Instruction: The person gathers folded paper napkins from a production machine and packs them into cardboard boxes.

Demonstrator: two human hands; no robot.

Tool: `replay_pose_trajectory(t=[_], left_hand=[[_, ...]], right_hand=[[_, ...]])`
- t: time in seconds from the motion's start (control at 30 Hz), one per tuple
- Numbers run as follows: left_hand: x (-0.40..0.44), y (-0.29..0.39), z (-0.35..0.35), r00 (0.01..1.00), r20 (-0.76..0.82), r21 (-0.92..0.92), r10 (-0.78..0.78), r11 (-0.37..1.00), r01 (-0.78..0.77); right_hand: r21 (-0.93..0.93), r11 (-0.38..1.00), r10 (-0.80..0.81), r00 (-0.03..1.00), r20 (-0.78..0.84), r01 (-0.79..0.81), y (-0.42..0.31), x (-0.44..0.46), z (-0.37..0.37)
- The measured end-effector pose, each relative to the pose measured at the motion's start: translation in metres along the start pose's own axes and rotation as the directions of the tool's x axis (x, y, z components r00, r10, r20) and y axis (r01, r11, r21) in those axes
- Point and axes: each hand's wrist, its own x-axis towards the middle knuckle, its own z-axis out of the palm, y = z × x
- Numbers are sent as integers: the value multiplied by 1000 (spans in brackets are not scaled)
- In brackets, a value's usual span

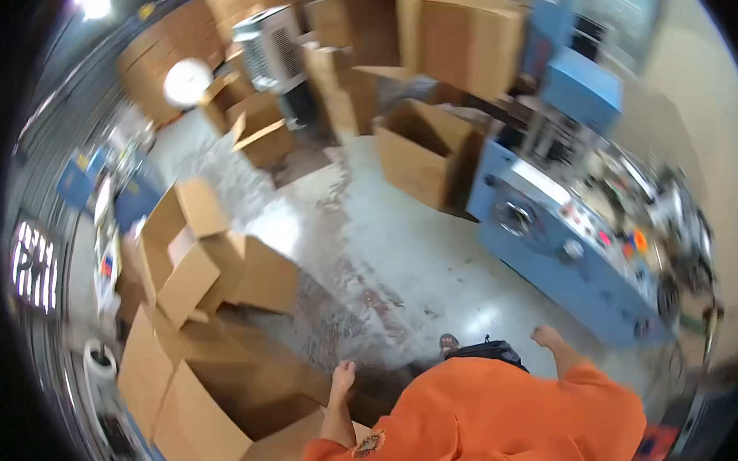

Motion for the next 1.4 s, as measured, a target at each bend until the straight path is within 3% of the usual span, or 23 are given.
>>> replay_pose_trajectory(t=[0.03,0.1,0.17,0.23,0.3,0.37,0.4,0.47,0.53,0.57,0.6,0.67,0.77,0.83,0.97,1.0,1.07,1.1,1.13,1.17,1.2,1.23,1.4], left_hand=[[-8,-3,7,995,81,-146,-57,987,69],[-24,3,11,963,120,-172,-240,951,259],[-24,-9,26,932,132,-111,-339,929,353],[-29,16,17,773,270,-278,-574,722,633],[-14,-59,75,861,220,-432,-459,745,508],[4,-35,59,692,371,-334,-619,607,722],[28,-29,48,677,375,-304,-633,606,735],[100,-12,19,761,294,-181,-578,748,638],[193,14,-22,888,63,-30,-455,889,458],[232,32,-53,911,-60,-313,-408,874,371],[268,69,-104,922,-251,-261,-294,938,228],[344,124,-195,866,-464,-295,-188,954,49],[431,202,-325,789,-611,-236,-62,966,-107],[488,218,-380,761,-646,-209,-63,973,-96],[564,227,-446,646,-760,-160,-73,984,-77],[574,228,-457,628,-772,-141,-94,990,-25],[598,223,-481,610,-776,-180,-158,983,26],[603,223,-493,562,-809,-175,-172,983,50],[607,221,-503,511,-838,-177,-190,981,75],[612,214,-513,475,-856,-170,-204,979,113],[620,208,-522,429,-877,-168,-218,974,151],[626,217,-540,372,-871,-263,-322,944,201],[678,172,-618,177,-910,-289,-375,880,377]], right_hand=[[-96,976,-211,961,-181,197,11,74,-11],[60,997,-45,995,-84,50,-90,143,-155],[69,986,-146,987,-67,150,-165,223,-244],[104,972,-204,976,-69,211,-236,298,-295],[126,927,-336,931,-144,354,-304,363,-335],[158,877,-426,886,-182,454,-357,401,-346],[143,853,-486,864,-132,502,-379,414,-354],[115,842,-528,849,-16,526,-422,445,-381],[73,860,-510,853,109,505,-433,460,-396],[57,858,-512,843,162,510,-429,472,-395],[35,882,-466,860,208,470,-423,486,-397],[59,894,-448,879,166,445,-404,510,-398],[138,988,-105,957,269,70,-347,593,-350],[41,995,62,903,426,-88,-455,543,-464],[44,999,-15,889,458,-6,-400,775,-380],[132,980,-180,945,273,149,-442,808,-406],[197,980,-53,961,272,-1,-612,817,-520],[138,955,-285,942,179,263,-625,914,-482],[-60,897,-415,880,230,439,-705,920,-533],[-165,832,-500,845,192,530,-753,979,-518],[-90,897,-420,897,139,433,-835,958,-569],[-64,838,-527,834,163,542,-900,985,-584],[160,528,-844,537,-11,834,-1164,1026,-618]])
